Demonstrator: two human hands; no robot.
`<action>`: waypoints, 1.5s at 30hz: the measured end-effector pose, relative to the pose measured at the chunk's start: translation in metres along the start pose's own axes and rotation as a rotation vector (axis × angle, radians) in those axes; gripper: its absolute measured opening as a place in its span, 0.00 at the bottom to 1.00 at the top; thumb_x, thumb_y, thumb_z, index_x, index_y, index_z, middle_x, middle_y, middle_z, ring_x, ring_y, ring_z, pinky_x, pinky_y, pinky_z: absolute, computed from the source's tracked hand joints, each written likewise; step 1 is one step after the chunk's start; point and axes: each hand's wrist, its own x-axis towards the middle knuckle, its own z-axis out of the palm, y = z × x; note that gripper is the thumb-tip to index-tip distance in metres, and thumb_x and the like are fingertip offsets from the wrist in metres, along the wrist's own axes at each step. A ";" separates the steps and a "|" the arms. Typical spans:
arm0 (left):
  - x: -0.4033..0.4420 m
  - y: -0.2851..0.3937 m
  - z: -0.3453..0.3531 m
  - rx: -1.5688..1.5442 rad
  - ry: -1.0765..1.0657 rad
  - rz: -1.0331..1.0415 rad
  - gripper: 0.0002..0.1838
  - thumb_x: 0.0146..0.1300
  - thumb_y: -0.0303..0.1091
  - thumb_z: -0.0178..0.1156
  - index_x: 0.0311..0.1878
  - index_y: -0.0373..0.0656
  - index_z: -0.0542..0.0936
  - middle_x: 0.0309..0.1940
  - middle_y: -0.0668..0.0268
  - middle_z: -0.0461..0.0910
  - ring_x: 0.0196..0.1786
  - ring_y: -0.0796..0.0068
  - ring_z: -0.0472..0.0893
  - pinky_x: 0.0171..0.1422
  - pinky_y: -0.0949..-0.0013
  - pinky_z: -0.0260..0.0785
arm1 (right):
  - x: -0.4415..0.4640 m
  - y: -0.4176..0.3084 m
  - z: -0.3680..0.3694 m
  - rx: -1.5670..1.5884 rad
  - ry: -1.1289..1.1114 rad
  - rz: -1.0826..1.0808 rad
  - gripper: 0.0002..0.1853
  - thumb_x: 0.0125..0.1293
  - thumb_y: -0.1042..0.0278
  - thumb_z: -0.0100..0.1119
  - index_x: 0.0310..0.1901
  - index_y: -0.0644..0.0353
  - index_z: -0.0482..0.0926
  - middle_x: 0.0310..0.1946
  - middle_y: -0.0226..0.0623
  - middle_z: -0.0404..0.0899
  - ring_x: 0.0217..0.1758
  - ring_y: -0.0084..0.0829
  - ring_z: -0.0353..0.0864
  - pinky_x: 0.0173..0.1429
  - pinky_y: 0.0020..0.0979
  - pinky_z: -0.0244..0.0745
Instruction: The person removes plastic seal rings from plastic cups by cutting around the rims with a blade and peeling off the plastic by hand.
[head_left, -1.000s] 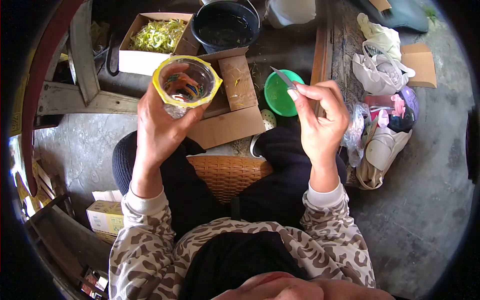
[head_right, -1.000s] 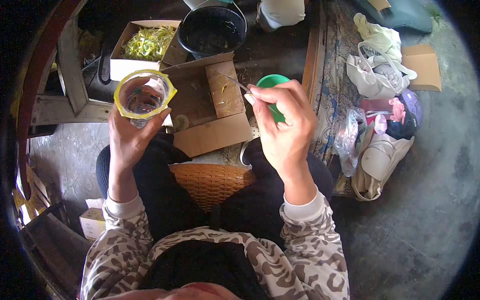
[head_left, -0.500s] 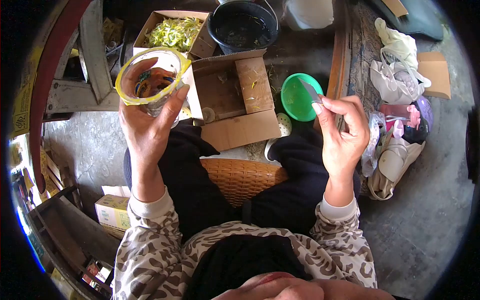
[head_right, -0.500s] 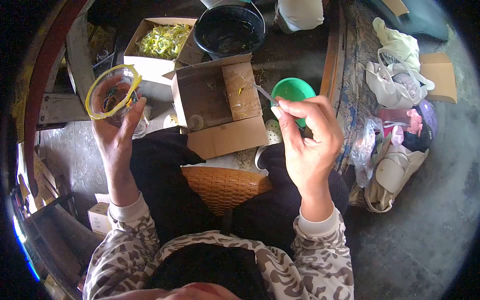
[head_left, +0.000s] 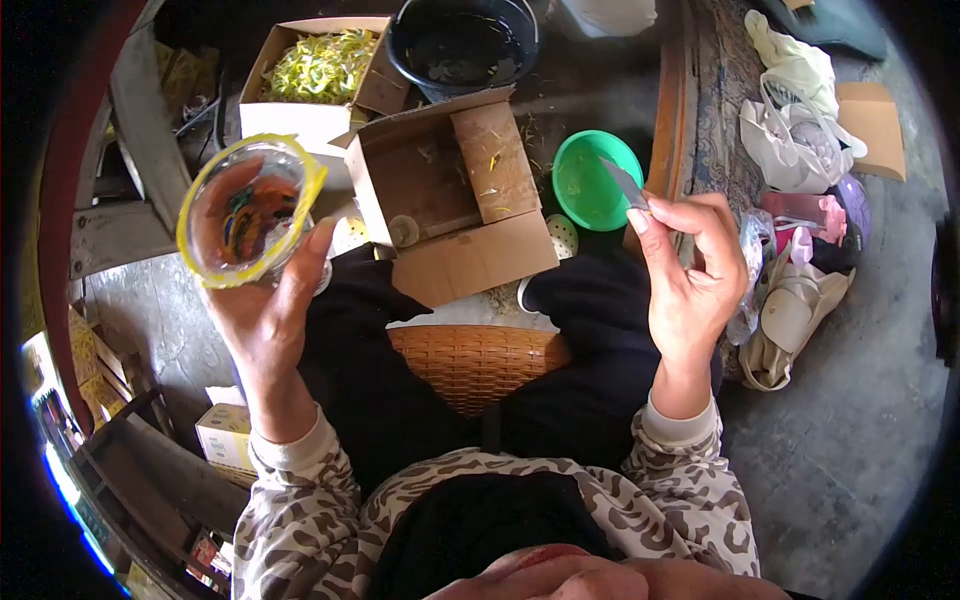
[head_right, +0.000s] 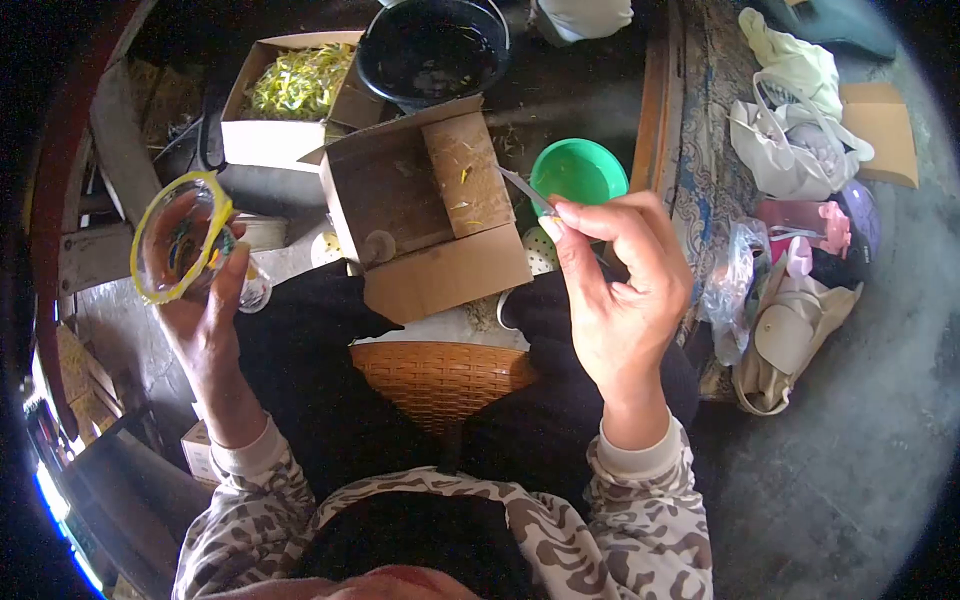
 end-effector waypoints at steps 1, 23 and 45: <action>0.001 -0.001 -0.002 0.018 -0.029 0.011 0.33 0.54 0.27 0.74 0.63 0.36 0.71 0.53 0.61 0.76 0.54 0.73 0.78 0.63 0.69 0.69 | 0.001 0.003 0.001 -0.006 -0.005 -0.007 0.11 0.55 0.87 0.70 0.39 0.64 0.85 0.33 0.35 0.80 0.35 0.26 0.80 0.41 0.25 0.74; 0.008 -0.019 0.012 0.034 -0.070 -0.106 0.31 0.57 0.25 0.73 0.63 0.37 0.71 0.50 0.60 0.78 0.51 0.74 0.80 0.58 0.71 0.72 | 0.009 0.031 0.021 0.014 -0.089 0.081 0.08 0.58 0.86 0.68 0.38 0.66 0.82 0.34 0.39 0.82 0.34 0.27 0.83 0.40 0.26 0.76; -0.005 -0.008 0.048 0.121 -0.368 0.137 0.24 0.49 0.23 0.73 0.50 0.39 0.75 0.43 0.59 0.83 0.47 0.65 0.85 0.54 0.66 0.75 | -0.007 0.001 0.044 0.116 -0.061 -0.167 0.09 0.55 0.83 0.70 0.36 0.60 0.83 0.29 0.35 0.76 0.31 0.34 0.79 0.34 0.33 0.72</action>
